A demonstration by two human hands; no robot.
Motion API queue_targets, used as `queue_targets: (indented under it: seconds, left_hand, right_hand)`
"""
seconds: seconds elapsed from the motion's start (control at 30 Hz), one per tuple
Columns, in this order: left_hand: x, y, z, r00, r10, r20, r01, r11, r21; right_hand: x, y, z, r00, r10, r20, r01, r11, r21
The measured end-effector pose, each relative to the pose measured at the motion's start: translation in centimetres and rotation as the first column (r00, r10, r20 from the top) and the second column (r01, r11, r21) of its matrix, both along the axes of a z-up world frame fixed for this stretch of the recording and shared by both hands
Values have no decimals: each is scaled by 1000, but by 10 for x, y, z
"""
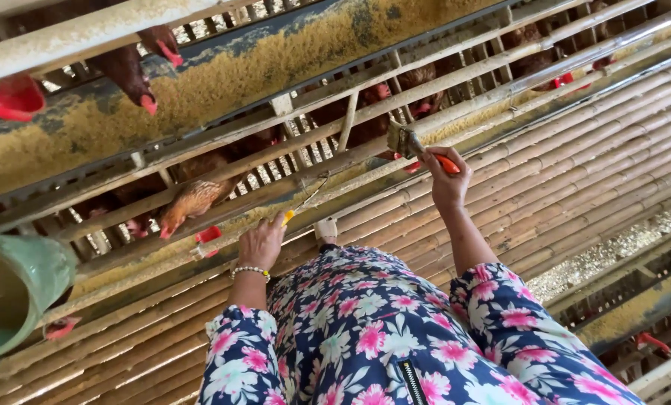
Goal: Cleaning a feeding trough in a chicken coop using a brush and a bucket to collect debris.
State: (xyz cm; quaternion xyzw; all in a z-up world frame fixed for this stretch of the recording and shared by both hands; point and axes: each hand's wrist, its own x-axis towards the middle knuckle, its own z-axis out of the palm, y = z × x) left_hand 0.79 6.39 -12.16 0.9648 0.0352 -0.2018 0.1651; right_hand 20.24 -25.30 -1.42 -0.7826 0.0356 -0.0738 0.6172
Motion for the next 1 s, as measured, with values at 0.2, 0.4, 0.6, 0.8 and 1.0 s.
queue_targets:
  seconds: [0.2,0.4,0.6,0.8,1.0]
  left_hand:
    - [-13,3,11,997,77,-32,-77,997,11]
    - [-23,0,14,991,130,12,-131,990,54]
    - [-25,-17,74,901,414,-126,-427,899,-100]
    - [-35,-44,91,770,614,-173,-637,726,-260]
    - [-30,-63,73,756,642,-125,-650,716,-255]
  right_hand:
    - [-4,27,13,998,60,-5,-60,998,23]
    - [-6,40,-10,986,163,14,-163,986,-48]
    - [-48,93,-80,966,247,-77,-258,946,-194]
    - [-45,93,-118,829,559,-7,-520,767,-374]
    - [-17,70,-98,613,787,-68,-763,568,-310]
